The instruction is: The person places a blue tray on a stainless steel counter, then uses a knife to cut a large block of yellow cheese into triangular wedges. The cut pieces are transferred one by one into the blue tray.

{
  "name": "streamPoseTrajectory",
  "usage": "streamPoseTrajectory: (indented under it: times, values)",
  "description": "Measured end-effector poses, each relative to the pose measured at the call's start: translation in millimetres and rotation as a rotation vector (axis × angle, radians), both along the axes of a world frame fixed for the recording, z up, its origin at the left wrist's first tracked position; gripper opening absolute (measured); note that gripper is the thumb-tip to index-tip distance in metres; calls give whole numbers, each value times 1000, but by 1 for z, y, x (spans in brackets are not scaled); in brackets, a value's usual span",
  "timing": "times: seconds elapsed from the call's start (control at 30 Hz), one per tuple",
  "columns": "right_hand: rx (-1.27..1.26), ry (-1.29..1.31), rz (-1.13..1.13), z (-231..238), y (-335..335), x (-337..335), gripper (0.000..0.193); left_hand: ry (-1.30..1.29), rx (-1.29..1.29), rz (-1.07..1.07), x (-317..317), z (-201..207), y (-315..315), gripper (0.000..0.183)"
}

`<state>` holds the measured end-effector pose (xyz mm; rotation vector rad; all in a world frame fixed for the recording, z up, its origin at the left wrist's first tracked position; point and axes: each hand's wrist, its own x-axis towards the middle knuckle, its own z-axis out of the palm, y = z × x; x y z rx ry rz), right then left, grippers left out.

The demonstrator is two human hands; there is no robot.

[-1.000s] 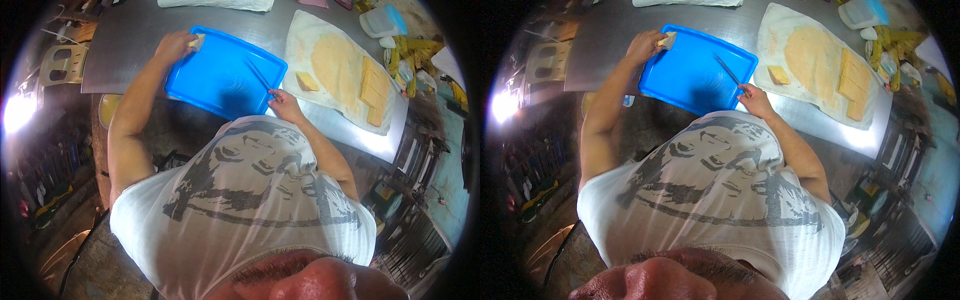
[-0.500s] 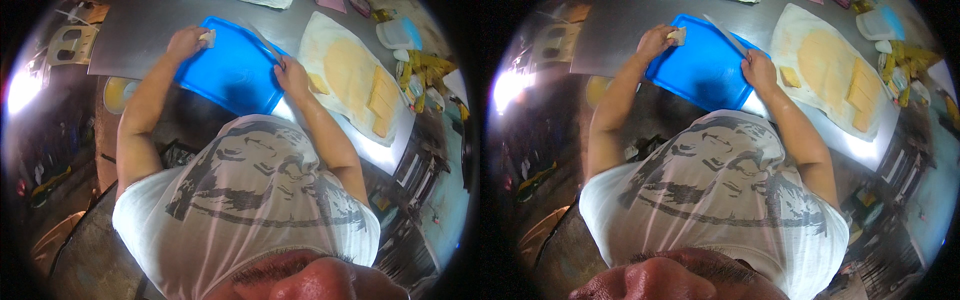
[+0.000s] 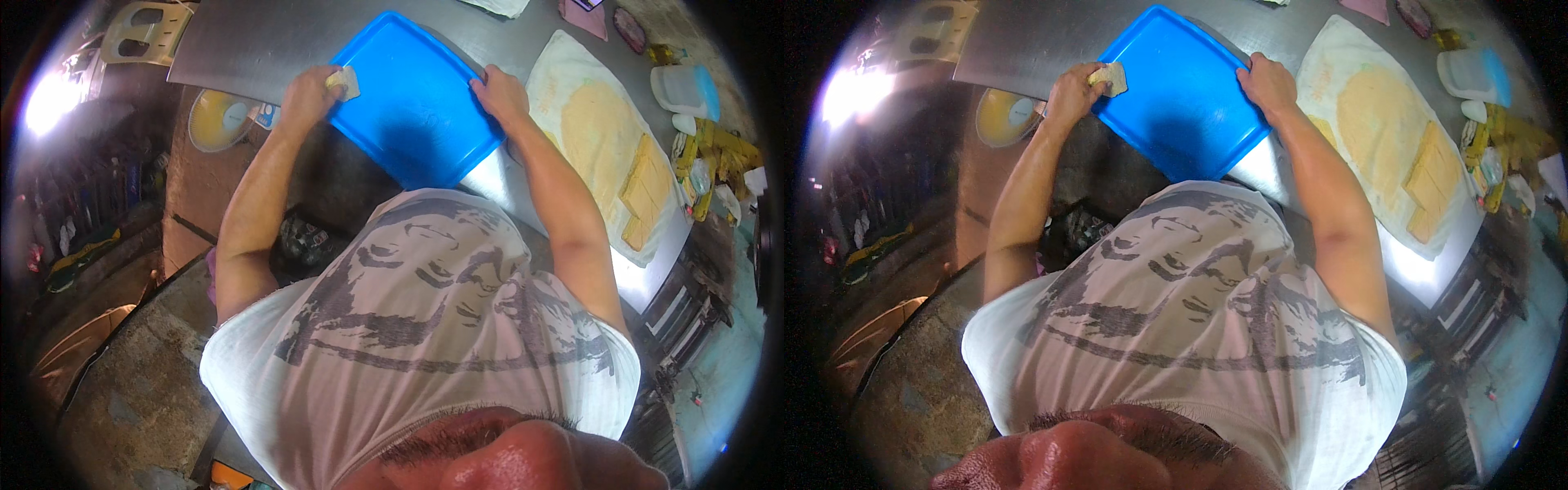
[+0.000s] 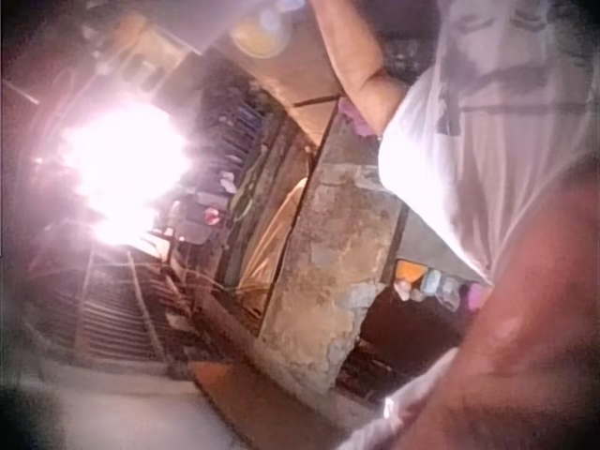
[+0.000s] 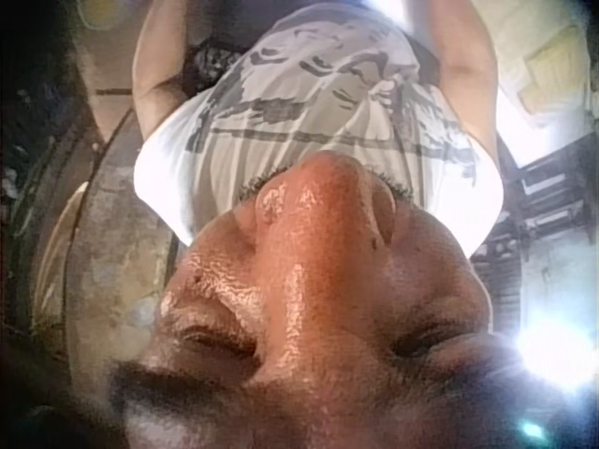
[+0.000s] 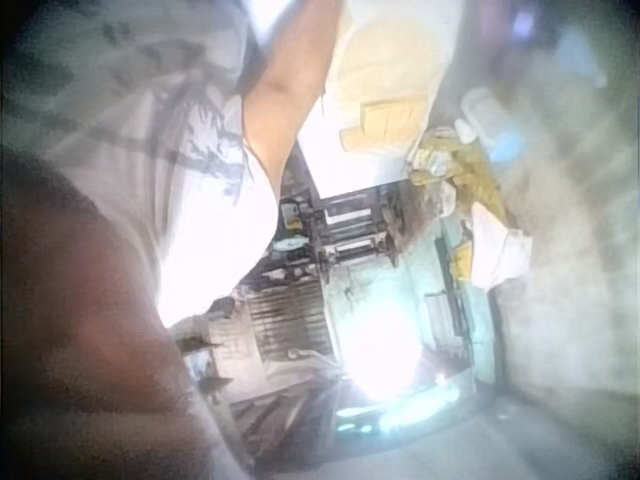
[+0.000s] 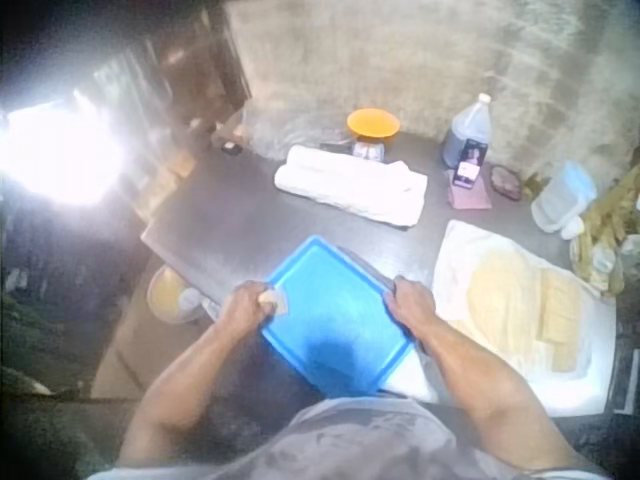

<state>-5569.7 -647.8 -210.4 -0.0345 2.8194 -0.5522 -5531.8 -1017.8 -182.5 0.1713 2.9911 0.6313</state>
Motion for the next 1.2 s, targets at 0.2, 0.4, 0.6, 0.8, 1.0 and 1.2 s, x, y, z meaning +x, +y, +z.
streamPoseTrajectory:
  times: [0.2, 0.4, 0.6, 0.8, 1.0, 1.2]
  values:
    - [-170, -5, -148, -26, 7, 72, 31, 37, -4, -30, -18, 3, 4, 41]
    - [-335, 30, -337, -28, 16, 129, 27, 93, -19, -156, -32, 1, 20, 40]
    - [-393, 20, -411, -29, 22, 136, 29, 167, -34, -288, -55, -13, 35, 41]
    - [-438, 207, -383, -39, 29, 142, 27, 44, -201, -297, -75, -5, 66, 43]
    - [-625, 76, -314, -1, 48, 161, 27, 34, -158, -253, -61, -20, 57, 52]
    - [-594, 109, -521, 41, 94, 199, 29, 54, -256, -233, -57, -15, 72, 63]
